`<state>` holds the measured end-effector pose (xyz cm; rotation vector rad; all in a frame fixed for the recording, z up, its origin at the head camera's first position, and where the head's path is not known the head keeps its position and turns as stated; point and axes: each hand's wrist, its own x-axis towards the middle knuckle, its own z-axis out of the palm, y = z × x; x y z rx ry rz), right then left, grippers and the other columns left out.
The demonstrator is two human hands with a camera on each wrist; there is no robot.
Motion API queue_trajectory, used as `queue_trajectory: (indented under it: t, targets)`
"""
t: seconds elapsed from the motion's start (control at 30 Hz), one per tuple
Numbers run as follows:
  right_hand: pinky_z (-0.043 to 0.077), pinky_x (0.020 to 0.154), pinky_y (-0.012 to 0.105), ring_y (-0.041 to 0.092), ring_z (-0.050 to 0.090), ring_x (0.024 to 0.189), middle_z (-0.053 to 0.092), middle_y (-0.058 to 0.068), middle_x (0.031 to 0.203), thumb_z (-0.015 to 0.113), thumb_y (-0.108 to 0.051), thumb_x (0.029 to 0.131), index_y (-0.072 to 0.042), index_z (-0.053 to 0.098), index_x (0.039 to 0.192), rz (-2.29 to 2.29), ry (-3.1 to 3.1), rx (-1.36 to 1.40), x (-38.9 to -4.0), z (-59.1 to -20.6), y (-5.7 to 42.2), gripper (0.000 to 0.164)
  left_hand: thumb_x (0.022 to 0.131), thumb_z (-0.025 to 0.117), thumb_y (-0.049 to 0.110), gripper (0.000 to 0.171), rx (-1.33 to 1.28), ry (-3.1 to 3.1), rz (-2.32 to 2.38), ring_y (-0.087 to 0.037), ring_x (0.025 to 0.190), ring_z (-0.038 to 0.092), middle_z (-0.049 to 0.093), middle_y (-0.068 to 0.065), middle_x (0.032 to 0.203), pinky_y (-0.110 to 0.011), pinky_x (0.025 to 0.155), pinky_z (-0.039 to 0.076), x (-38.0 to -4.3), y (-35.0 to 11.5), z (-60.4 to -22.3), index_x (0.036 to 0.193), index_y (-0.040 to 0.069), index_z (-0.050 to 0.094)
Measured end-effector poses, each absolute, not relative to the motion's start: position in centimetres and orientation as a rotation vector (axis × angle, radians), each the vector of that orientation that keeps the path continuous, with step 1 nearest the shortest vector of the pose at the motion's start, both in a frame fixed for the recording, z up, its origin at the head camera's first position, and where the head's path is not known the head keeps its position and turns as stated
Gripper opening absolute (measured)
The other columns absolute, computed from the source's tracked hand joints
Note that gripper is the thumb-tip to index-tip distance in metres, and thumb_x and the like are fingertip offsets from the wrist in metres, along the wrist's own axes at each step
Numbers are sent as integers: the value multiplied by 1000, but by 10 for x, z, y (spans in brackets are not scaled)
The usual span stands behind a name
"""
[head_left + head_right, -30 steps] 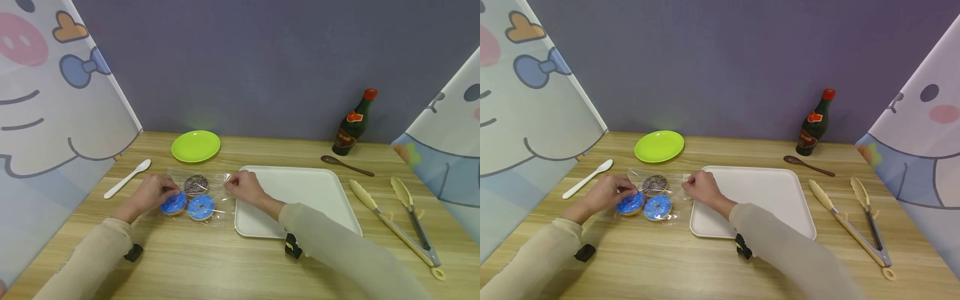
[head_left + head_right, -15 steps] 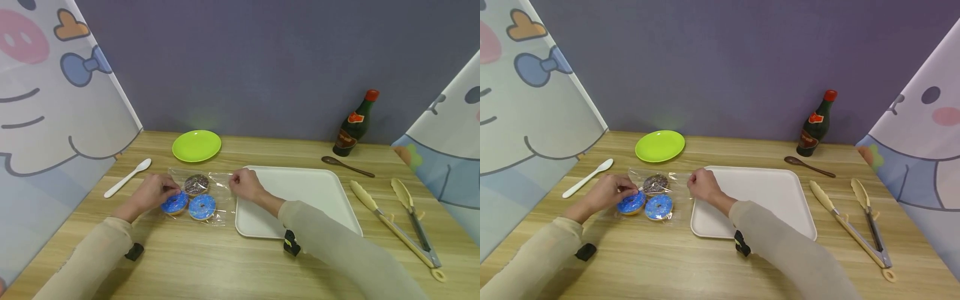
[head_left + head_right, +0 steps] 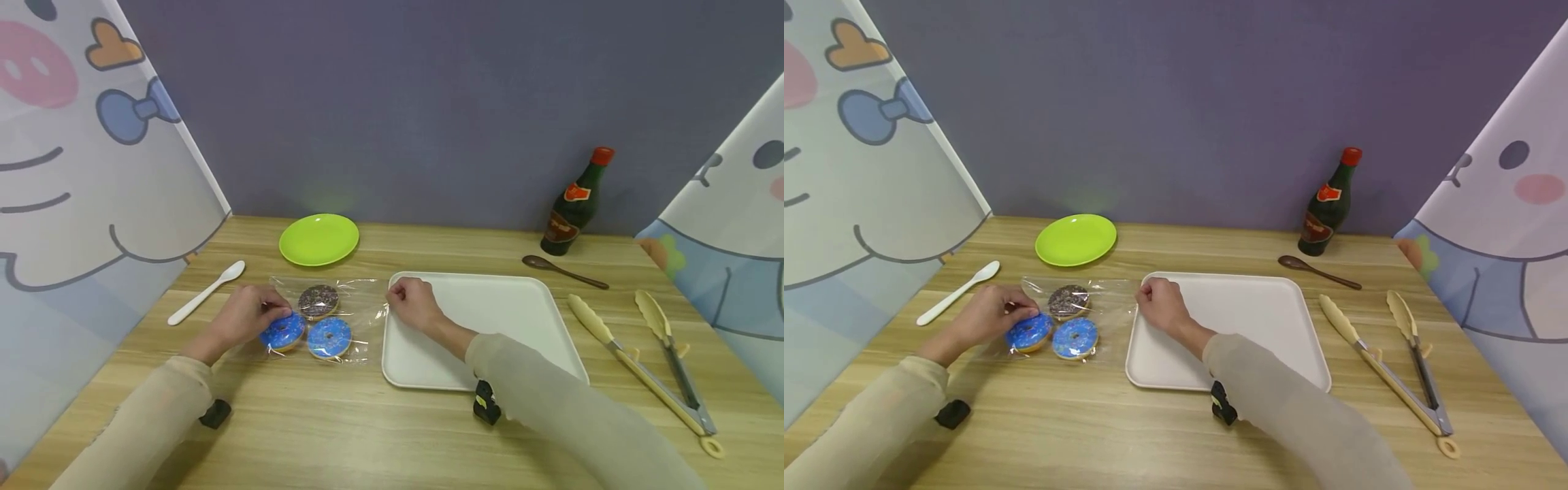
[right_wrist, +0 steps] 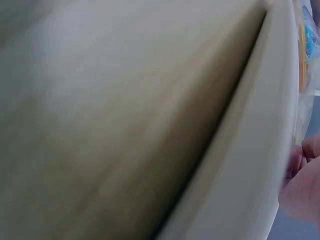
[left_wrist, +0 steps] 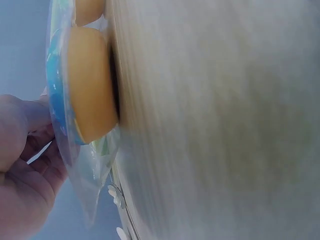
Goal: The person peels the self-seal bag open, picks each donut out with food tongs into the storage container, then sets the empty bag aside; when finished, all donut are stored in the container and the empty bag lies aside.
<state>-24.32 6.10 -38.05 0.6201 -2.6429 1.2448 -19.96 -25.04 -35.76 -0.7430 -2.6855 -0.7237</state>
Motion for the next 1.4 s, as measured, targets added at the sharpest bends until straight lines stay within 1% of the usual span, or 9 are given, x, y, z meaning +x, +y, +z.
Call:
queue_trajectory:
  t: [0.07,0.17,0.4,0.53,0.73,1.0,1.1,1.23,1.4]
  targets:
    - [47,61,25,10,55,63,61,-2,69,65,-5,85,-4,67,79,1216,-2617,626,-242,-381,63,6,78,76,0,10,-735,-2685,-746,-9,65,59,67,4,72,-27,56,51,-200,-251,-358,73,8,72]
    - [48,61,24,10,56,65,61,-1,72,70,-5,84,-3,67,82,1199,-2552,702,-240,-381,66,4,78,76,-1,11,-730,-2674,-770,-10,65,60,67,4,72,-27,58,52,-201,-251,-358,73,8,72]
    - [47,59,19,7,56,66,63,1,78,74,-9,82,1,73,89,1080,-2523,1133,-229,-379,74,12,80,74,0,10,-689,-2692,-850,-10,67,61,67,4,74,-27,59,53,-200,-254,-359,76,9,73]
    - [47,63,19,7,57,70,66,1,80,76,-11,81,0,74,90,971,-2540,1231,-226,-381,78,13,82,73,2,8,-669,-2712,-899,-10,69,61,67,3,76,-26,60,52,-200,-256,-358,77,8,73]
    - [50,74,23,12,64,79,69,3,83,75,-11,82,0,75,89,920,-2539,1249,-225,-382,78,13,83,72,2,5,-648,-2708,-997,-10,68,60,68,0,77,-25,59,52,-204,-261,-362,79,5,74]
    - [51,78,29,15,65,84,70,4,86,73,-12,84,-2,74,91,856,-2583,1234,-219,-382,80,13,86,69,2,5,-611,-2699,-1156,-9,74,61,69,-6,84,-23,62,51,-206,-266,-362,85,1,73]
    - [51,78,30,14,64,83,70,4,87,72,-13,85,-2,74,93,830,-2592,1223,-216,-382,83,14,87,67,2,7,-603,-2694,-1236,-8,74,61,68,-10,85,-23,63,52,-206,-268,-363,88,-3,73]
    - [51,73,27,13,63,79,69,6,90,70,-14,87,0,72,98,807,-2583,1201,-210,-381,91,18,89,65,2,11,-575,-2699,-1332,-8,75,62,68,-13,87,-23,63,53,-207,-269,-365,91,-6,71]
    - [50,67,24,12,61,78,67,7,96,67,-15,89,2,70,102,870,-2550,1161,-192,-375,117,22,90,65,4,12,-562,-2698,-1371,-8,75,62,68,-15,89,-24,64,53,-208,-272,-366,92,-7,70]
